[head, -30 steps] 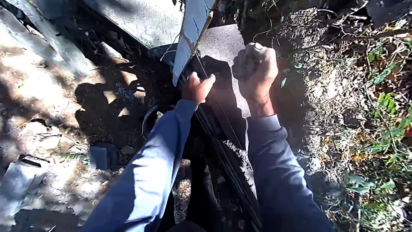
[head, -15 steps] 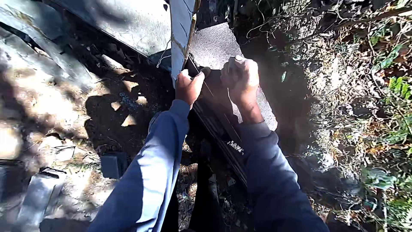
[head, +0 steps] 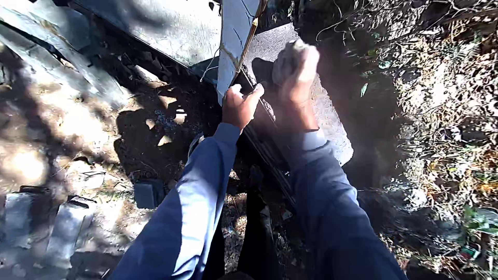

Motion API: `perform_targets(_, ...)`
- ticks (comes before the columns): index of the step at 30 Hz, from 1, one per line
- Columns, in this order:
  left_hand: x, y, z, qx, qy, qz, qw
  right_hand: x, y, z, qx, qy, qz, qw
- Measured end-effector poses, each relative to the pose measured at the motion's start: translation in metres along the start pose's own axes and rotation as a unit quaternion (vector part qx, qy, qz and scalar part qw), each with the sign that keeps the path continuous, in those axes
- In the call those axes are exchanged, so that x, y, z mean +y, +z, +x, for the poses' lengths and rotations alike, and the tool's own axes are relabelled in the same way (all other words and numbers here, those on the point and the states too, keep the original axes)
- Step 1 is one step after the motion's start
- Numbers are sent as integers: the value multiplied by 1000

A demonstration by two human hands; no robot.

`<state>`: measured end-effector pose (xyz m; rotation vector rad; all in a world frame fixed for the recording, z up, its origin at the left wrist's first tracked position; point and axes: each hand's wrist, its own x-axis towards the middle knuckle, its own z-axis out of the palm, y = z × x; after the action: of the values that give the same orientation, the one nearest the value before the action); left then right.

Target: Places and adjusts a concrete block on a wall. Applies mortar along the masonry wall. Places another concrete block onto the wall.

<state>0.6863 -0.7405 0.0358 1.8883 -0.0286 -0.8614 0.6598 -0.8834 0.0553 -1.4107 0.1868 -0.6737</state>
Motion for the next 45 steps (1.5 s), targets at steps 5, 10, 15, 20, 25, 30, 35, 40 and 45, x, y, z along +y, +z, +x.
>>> perform_targets(5,3,2,8,-6,-4,-30,1000,-9,-20,-11,46,8,12,999)
perform_targets(10,-15,-28,7,-63,53,-16,997,-57,20,-73,-1,-76,-192,978)
perform_targets(15,-171,-96,-28,-28,-69,-114,991,61,94,-258,-132,228,-318,911)
perform_targets(20,-354,-136,-92,84,-239,-5,967,278,94,-367,-216,613,-374,661)
perform_targets(25,-462,-160,-150,105,-383,-22,917,367,107,-395,-205,625,-435,614)
perform_targets(30,-496,-167,-162,81,-373,0,924,392,103,-400,-209,635,-400,627)
perform_targets(35,-458,-139,-136,37,-284,30,958,269,54,-397,-125,641,-305,693)
perform_targets(40,-347,-63,-97,-95,-206,16,974,72,-21,-439,-57,504,-374,776)
perform_targets(45,-230,54,-93,-279,-254,-136,916,-10,-49,-461,99,361,-360,854)
